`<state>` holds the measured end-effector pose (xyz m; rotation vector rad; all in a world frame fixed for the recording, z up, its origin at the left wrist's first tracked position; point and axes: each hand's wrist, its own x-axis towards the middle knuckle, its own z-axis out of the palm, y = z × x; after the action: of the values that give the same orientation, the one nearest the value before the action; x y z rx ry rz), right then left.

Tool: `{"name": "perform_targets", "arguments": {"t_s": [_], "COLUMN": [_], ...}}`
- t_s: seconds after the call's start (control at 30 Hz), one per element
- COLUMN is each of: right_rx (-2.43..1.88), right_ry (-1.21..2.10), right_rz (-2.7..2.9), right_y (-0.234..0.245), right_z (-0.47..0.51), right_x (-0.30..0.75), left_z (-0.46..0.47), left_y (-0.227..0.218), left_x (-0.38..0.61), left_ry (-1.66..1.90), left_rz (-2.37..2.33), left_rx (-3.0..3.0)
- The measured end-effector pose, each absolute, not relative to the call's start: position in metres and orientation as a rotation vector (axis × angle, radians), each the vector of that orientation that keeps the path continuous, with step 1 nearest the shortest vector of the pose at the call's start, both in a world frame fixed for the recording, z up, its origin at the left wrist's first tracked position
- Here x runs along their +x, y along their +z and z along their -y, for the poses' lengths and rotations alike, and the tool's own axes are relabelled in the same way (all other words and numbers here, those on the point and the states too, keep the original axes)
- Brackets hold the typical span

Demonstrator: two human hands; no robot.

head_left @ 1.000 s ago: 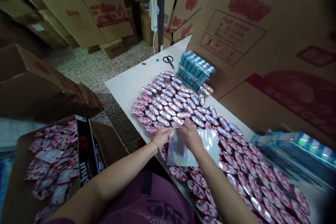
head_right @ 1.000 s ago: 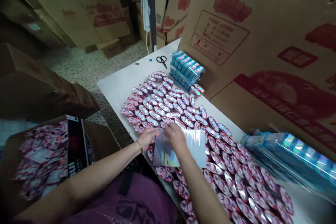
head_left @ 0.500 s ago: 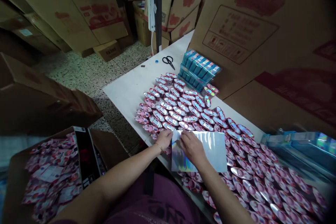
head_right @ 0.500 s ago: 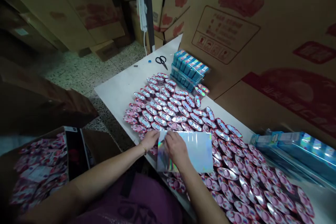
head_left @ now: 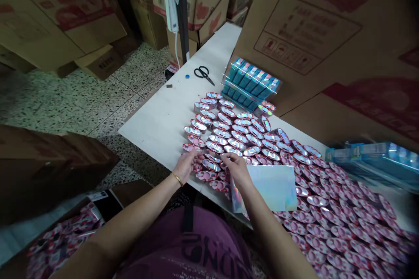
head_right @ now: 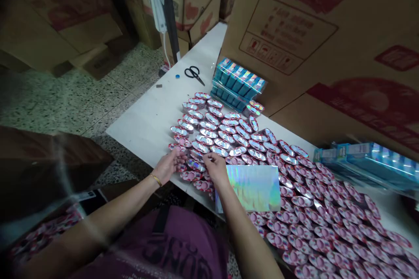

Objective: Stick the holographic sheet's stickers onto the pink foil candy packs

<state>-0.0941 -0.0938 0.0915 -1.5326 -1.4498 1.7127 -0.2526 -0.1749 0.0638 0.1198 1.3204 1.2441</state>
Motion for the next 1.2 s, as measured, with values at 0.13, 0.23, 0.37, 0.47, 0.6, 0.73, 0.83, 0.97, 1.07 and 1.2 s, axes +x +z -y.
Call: {"name": "perform_targets", "arguments": {"t_s": [0.13,0.23,0.37,0.47,0.6,0.73,0.83,0.97,1.07,1.2], "right_rx": [-1.541,-1.534,-1.588,-1.668,-1.735,-1.809,-1.860,-1.879,-1.740,-1.505], "right_ry": [1.768,1.778,1.667,1.451,1.030,0.755,0.688,0.606,0.557,0.474], "right_rz": [1.263,1.199,1.177,1.287,1.628,1.880,1.993,2.076,2.130,2.056], "right_y": [0.080,0.070,0.049,0.033,0.021,0.020,0.019,0.025,0.036,0.057], "right_z": [0.112,0.119,0.117,0.111,0.100,0.093,0.091,0.088,0.086,0.087], "right_x": [-0.121,-0.139,-0.162,-0.176,-0.191,-0.195,-0.197,-0.199,-0.174,-0.089], "left_z": [0.174,0.169,0.157,0.147,0.132,0.121,0.117,0.114,0.114,0.117], "left_y": [0.058,0.049,0.034,0.021,0.008,0.003,0.002,0.003,0.008,0.024], "left_x": [-0.279,-0.290,-0.306,-0.320,-0.331,-0.331,-0.328,-0.329,-0.326,-0.286], "left_ry": [1.207,1.209,1.177,1.158,1.037,0.945,0.890,0.836,0.919,0.946], "left_rz": [-1.427,-1.501,-1.614,-1.805,-2.143,-2.272,-2.262,-2.316,-2.387,-2.042], "left_rx": [0.266,0.308,0.389,0.535,0.812,1.106,1.229,1.160,1.006,1.505]}}
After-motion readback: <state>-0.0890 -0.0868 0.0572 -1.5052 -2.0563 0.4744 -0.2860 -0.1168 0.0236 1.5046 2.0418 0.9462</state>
